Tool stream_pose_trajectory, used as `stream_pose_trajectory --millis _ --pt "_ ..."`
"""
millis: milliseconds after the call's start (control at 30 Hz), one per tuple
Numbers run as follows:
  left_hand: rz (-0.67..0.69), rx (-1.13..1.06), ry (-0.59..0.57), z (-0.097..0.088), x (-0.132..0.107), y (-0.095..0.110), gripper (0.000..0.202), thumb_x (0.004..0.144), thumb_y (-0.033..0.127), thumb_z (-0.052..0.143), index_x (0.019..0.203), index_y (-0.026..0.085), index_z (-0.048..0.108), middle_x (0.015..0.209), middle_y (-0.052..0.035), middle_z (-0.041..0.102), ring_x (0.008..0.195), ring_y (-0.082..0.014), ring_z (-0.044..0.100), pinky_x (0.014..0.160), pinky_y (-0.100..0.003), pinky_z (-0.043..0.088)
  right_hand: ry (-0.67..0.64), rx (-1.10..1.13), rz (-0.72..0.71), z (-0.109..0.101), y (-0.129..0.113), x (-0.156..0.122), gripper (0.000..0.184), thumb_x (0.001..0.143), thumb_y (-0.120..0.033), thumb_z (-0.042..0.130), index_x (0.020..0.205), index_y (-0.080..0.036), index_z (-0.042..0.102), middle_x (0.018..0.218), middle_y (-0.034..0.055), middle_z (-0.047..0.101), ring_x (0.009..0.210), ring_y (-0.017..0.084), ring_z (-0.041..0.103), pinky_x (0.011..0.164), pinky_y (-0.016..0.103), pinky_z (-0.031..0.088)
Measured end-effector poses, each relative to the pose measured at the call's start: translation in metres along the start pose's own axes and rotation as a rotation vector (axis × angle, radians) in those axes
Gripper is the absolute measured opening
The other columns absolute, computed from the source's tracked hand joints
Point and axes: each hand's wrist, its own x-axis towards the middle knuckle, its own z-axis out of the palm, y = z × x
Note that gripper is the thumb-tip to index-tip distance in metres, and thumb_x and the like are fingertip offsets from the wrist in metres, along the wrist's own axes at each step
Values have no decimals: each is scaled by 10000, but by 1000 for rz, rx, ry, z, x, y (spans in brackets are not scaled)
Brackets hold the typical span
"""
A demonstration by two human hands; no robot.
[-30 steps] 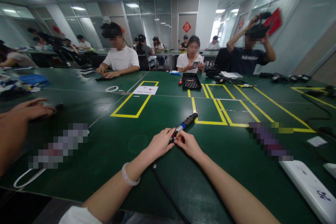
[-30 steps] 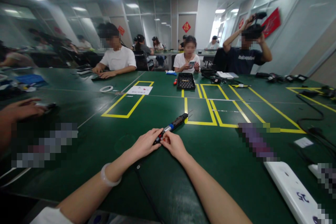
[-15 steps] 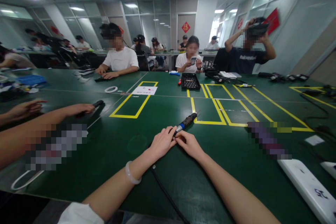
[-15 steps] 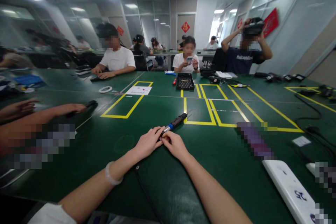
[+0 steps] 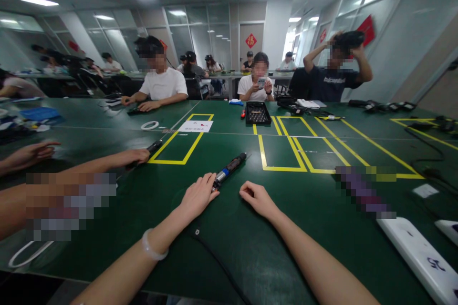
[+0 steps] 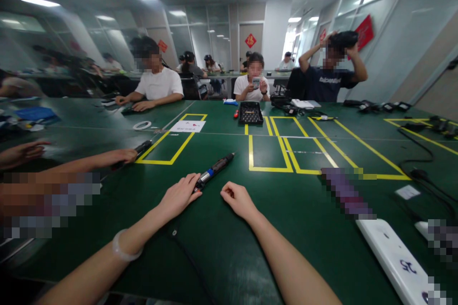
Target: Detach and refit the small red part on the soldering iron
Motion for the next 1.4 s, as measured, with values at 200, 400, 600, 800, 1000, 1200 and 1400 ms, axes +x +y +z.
stream_pose_trajectory --millis 200,400,600,800,1000,1200,1400 --pt "-170 10 -35 0 -13 -61 544 926 442 398 1391 160 366 1356 -156 460 1088 -281 544 838 -377 480 -18 -12 4 -1 3 0 110 872 -226 552 796 -165 603 709 -12 581 643 117 524 607 209 384" --pt "-319 54 -29 14 -27 -135 601 920 493 334 1394 126 370 1377 -184 441 1114 -330 537 888 -442 454 -23 -19 12 0 8 -1 121 877 -237 555 798 -161 606 702 -12 584 643 117 528 606 208 383" --pt "-390 51 -52 16 -37 -194 660 914 525 292 1413 96 348 1399 -210 414 1129 -370 528 879 -458 445 -30 -37 -3 1 8 -1 127 882 -244 554 800 -166 611 710 -11 596 642 118 535 602 208 385" --pt "-450 219 27 3 -46 -187 533 912 421 319 1330 118 452 1314 -207 494 1094 -377 528 857 -468 431 -39 -48 -2 0 8 -1 125 883 -243 552 804 -166 613 713 -7 603 641 121 538 607 213 390" --pt "-535 183 56 -6 -51 -169 429 933 393 255 1105 124 541 1027 -174 622 907 -330 597 697 -392 451 -40 -63 1 2 5 0 129 884 -248 555 803 -170 617 718 -5 613 654 127 548 614 217 396" --pt "-556 135 104 -13 -43 -160 402 939 408 264 1049 140 542 1041 -159 631 886 -303 619 674 -358 450 -42 -65 4 2 5 1 131 883 -249 554 805 -168 621 717 -5 611 649 125 543 614 216 392" --pt "-233 -328 144 -26 -11 -84 327 912 422 404 1065 196 585 1004 -63 672 924 -229 630 793 -312 467 -50 -77 8 3 3 1 147 878 -242 553 765 -168 612 686 -13 596 635 122 531 601 211 379"
